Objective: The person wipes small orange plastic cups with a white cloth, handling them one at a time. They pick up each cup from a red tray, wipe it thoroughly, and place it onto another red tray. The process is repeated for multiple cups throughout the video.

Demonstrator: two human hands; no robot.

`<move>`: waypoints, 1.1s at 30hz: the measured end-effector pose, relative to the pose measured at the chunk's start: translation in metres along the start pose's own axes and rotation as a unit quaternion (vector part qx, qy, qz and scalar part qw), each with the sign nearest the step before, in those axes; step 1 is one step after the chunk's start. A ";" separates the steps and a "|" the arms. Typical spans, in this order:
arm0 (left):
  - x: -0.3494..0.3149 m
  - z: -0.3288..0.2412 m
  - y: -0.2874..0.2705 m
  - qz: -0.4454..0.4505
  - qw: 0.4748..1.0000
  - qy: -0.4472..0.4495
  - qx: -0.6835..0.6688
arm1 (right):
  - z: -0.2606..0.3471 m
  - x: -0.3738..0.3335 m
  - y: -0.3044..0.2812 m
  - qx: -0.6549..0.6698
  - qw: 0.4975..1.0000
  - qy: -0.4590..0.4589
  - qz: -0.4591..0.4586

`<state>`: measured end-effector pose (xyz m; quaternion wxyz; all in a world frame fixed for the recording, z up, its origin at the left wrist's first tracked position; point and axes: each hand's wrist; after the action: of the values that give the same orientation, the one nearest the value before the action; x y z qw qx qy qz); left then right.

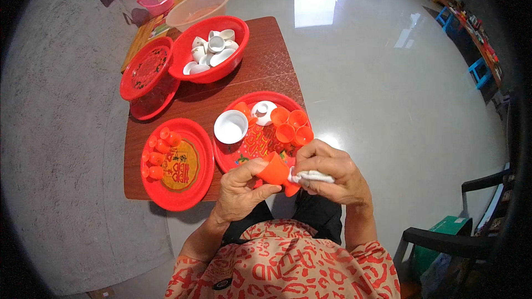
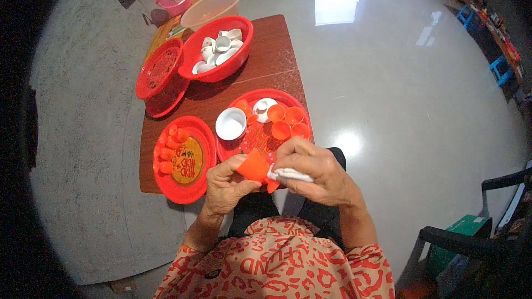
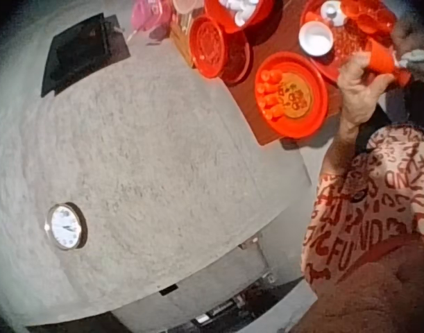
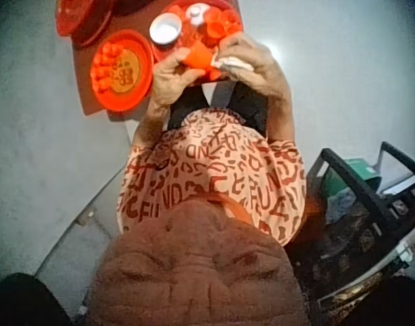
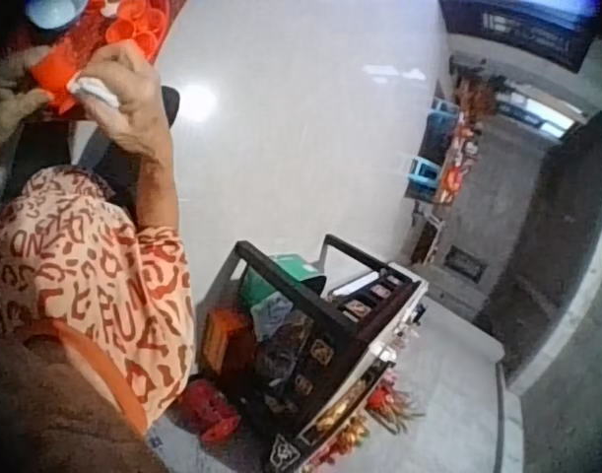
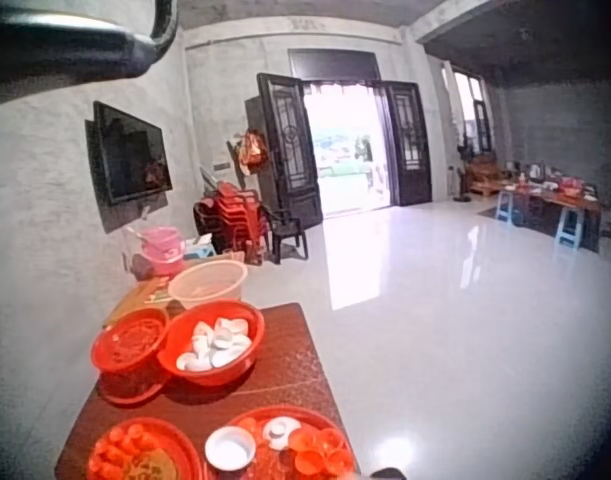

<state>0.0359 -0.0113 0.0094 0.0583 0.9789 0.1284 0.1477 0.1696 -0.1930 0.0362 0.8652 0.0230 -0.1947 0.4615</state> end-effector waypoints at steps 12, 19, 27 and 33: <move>-0.002 0.002 0.001 -0.024 0.999 -0.017 -0.035 | 0.008 0.008 0.010 -0.110 0.985 -0.129 -0.020; -0.006 0.005 -0.006 0.034 0.998 -0.006 -0.054 | -0.009 0.005 -0.001 -0.092 0.990 -0.077 -0.071; -0.007 0.006 0.003 0.037 0.991 -0.052 -0.116 | 0.011 0.012 0.016 -0.106 0.975 -0.192 -0.041; -0.008 0.007 -0.002 0.065 0.993 -0.034 -0.093 | -0.004 0.010 0.014 -0.068 0.985 -0.132 -0.083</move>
<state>0.0297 -0.0122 0.0003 0.1435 0.9800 0.0480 0.1291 0.1644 -0.1762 0.0345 0.8667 0.0411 -0.3355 0.3669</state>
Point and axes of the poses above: each hand's wrist, its own x-axis towards the middle knuckle, its own y-axis out of the palm, z = x × y, and after that the axes turned 6 degrees about -z, right-handed
